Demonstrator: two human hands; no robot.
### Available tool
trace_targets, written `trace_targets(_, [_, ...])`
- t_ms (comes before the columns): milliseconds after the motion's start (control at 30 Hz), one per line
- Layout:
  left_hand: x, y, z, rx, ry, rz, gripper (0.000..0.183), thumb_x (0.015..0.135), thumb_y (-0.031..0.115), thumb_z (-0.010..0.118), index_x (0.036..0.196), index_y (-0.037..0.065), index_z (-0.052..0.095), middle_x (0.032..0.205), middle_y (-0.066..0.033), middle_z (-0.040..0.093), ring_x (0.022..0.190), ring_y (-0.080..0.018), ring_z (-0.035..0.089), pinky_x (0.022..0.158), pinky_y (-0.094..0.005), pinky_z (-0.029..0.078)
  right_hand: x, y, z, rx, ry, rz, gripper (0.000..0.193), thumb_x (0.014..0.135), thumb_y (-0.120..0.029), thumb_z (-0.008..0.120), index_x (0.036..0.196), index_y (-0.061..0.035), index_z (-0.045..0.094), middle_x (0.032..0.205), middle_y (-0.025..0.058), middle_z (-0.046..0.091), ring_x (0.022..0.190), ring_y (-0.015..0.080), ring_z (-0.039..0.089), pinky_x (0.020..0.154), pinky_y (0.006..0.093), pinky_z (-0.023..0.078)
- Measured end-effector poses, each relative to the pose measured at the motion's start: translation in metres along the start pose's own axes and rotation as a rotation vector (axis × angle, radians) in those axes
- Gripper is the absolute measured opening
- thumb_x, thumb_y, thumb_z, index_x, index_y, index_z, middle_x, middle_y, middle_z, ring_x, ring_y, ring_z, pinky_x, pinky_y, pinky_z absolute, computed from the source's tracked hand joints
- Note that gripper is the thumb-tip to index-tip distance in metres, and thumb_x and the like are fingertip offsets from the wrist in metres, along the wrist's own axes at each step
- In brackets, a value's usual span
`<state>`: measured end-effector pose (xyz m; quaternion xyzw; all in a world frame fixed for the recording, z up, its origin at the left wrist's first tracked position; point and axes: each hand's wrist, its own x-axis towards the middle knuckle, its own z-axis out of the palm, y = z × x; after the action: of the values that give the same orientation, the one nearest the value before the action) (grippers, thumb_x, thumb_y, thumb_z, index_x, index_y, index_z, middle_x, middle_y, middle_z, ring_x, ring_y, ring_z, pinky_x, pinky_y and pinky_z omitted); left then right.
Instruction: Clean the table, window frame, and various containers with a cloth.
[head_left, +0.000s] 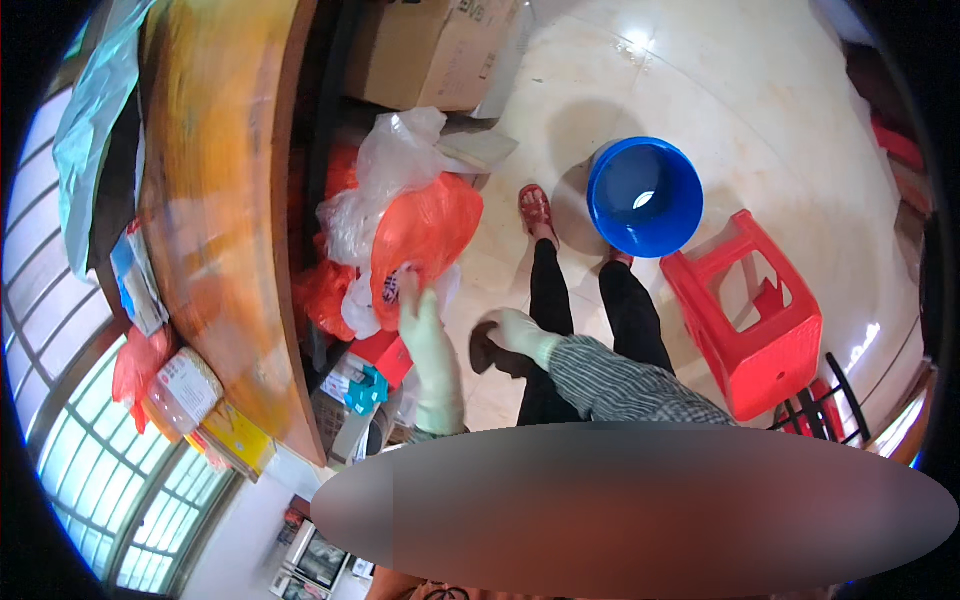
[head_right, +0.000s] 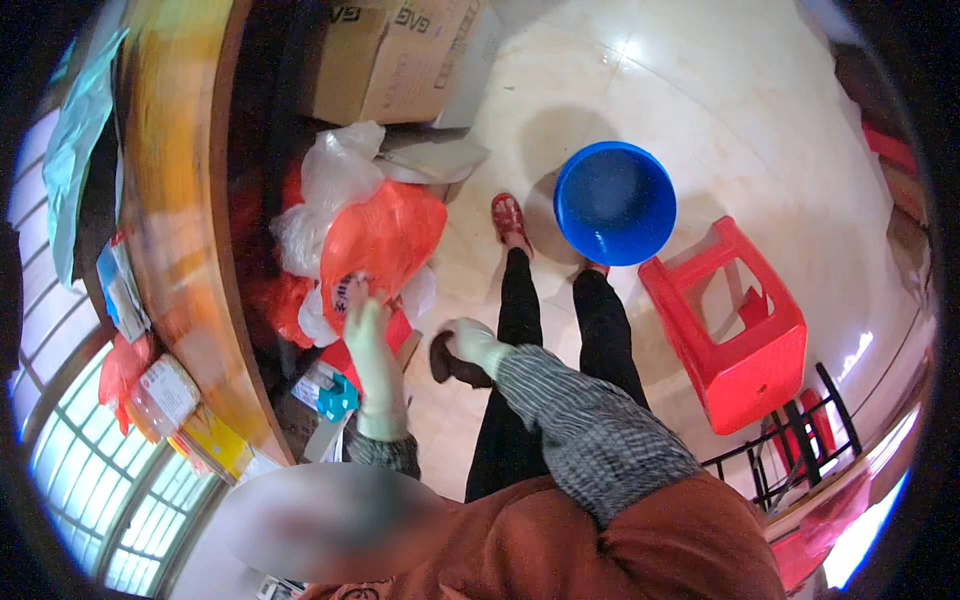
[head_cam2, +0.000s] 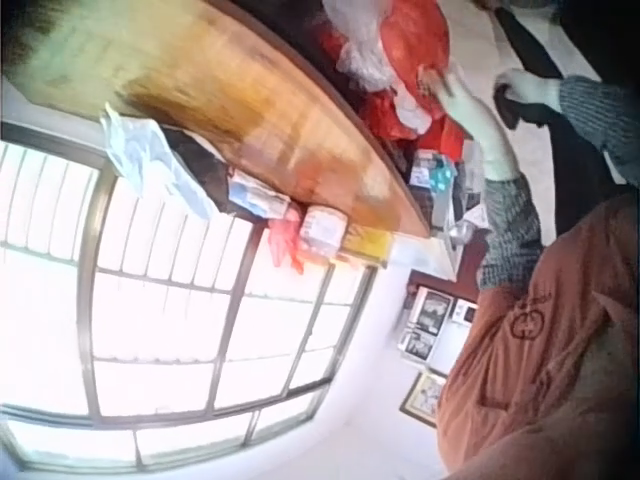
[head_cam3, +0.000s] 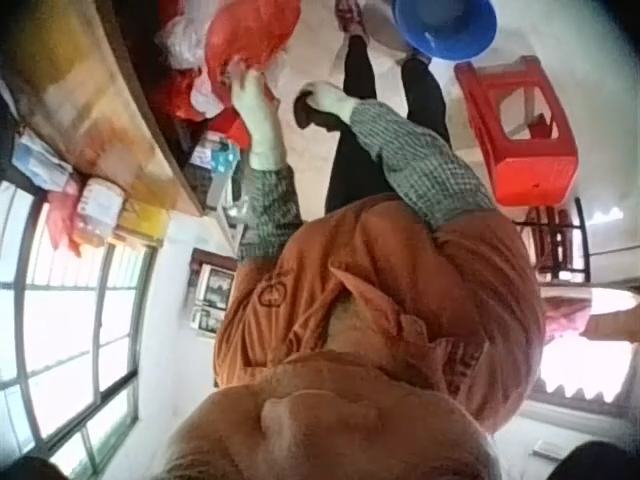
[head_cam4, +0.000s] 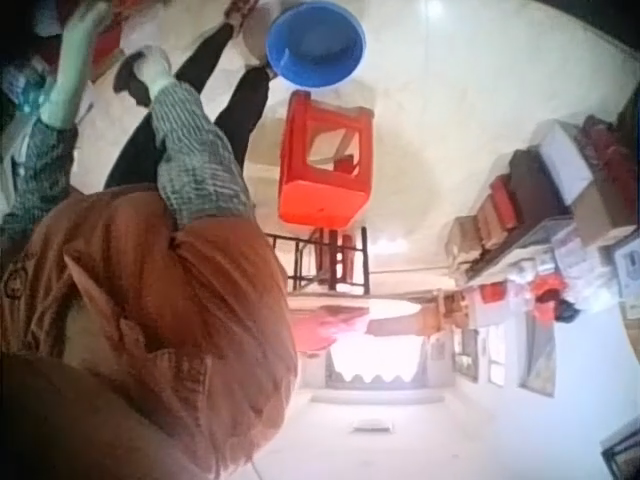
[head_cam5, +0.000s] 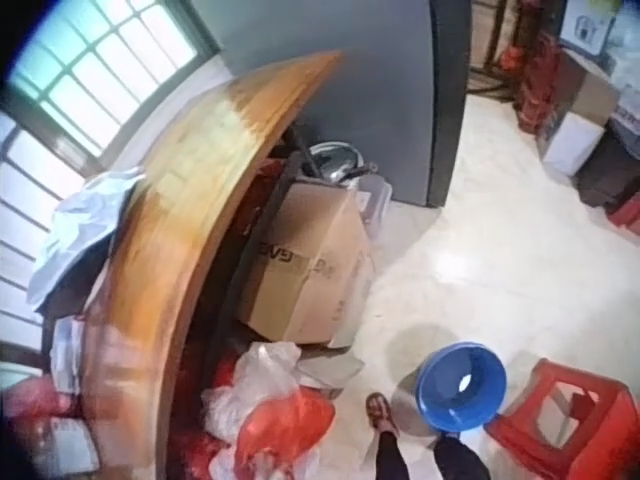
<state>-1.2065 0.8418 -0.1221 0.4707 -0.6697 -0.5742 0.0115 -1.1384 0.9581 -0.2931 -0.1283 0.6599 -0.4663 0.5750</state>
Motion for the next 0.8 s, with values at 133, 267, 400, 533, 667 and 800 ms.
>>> trace_targets(133, [-0.046, -0.007, 0.053, 0.063, -0.182, 0.046, 0.056, 0.088, 0.012, 0.052, 0.14, -0.004, 0.035, 0.143, -0.0132, 0.039, 0.127, -0.023, 0.042, 0.104, -0.0352, 0.036, -0.052, 0.043, -0.08, 0.472, 0.204, 0.246, 0.04, 0.077, -0.009, 0.058, 0.116, 0.0003, 0.06, 0.104, 0.0156, 0.066, 0.097, 0.0298, 0.063, 0.084, 0.0363, 0.05])
trace_targets(267, [0.024, -0.052, 0.088, 0.317, -0.355, 0.004, 0.053, 0.09, 0.015, 0.051, 0.137, -0.004, 0.039, 0.138, -0.0148, 0.044, 0.121, -0.022, 0.046, 0.098, -0.0315, 0.039, -0.082, 0.077, -0.167, 0.889, 0.46, 0.319, 0.04, 0.079, -0.001, 0.055, 0.118, 0.0016, 0.058, 0.107, 0.0134, 0.062, 0.091, 0.0273, 0.065, 0.075, 0.0334, 0.054])
trace_targets(400, [0.126, -0.052, 0.139, 0.015, -0.079, -0.03, 0.046, 0.086, 0.014, 0.054, 0.127, -0.006, 0.046, 0.12, -0.0164, 0.057, 0.103, -0.0215, 0.055, 0.087, -0.0314, 0.043, -0.111, 0.069, -0.19, 1.057, 0.608, 0.354, 0.041, 0.083, -0.004, 0.054, 0.123, 0.002, 0.052, 0.103, 0.0142, 0.063, 0.084, 0.0255, 0.066, 0.074, 0.0353, 0.055])
trace_targets(533, [0.165, -0.048, 0.188, 0.259, 0.257, -0.014, 0.035, 0.085, 0.009, 0.052, 0.116, -0.008, 0.051, 0.102, -0.0172, 0.064, 0.091, -0.022, 0.059, 0.08, -0.0314, 0.046, -0.142, 0.1, -0.165, 1.167, 0.712, 0.427, 0.04, 0.083, -0.004, 0.054, 0.123, 0.0018, 0.053, 0.103, 0.0141, 0.063, 0.084, 0.026, 0.066, 0.074, 0.0358, 0.054])
trace_targets(667, [0.221, -0.092, 0.158, 0.633, 0.263, 0.104, 0.047, 0.07, 0.007, 0.056, 0.114, -0.008, 0.053, 0.109, -0.0188, 0.061, 0.095, -0.0277, 0.058, 0.083, -0.0347, 0.045, -0.152, 0.111, -0.125, 1.119, 0.726, 0.517, 0.039, 0.082, -0.003, 0.054, 0.121, 0.0003, 0.056, 0.101, 0.0113, 0.065, 0.086, 0.0225, 0.064, 0.077, 0.0318, 0.052])
trace_targets(800, [0.209, -0.13, 0.2, 0.671, 0.126, 0.052, 0.033, 0.084, 0.013, 0.052, 0.112, -0.004, 0.056, 0.118, -0.0203, 0.059, 0.107, -0.0285, 0.057, 0.09, -0.0384, 0.045, -0.196, 0.148, -0.096, 1.162, 0.841, 0.624, 0.039, 0.082, -0.003, 0.054, 0.121, -0.0015, 0.057, 0.102, 0.0104, 0.065, 0.089, 0.0219, 0.064, 0.078, 0.0315, 0.052])
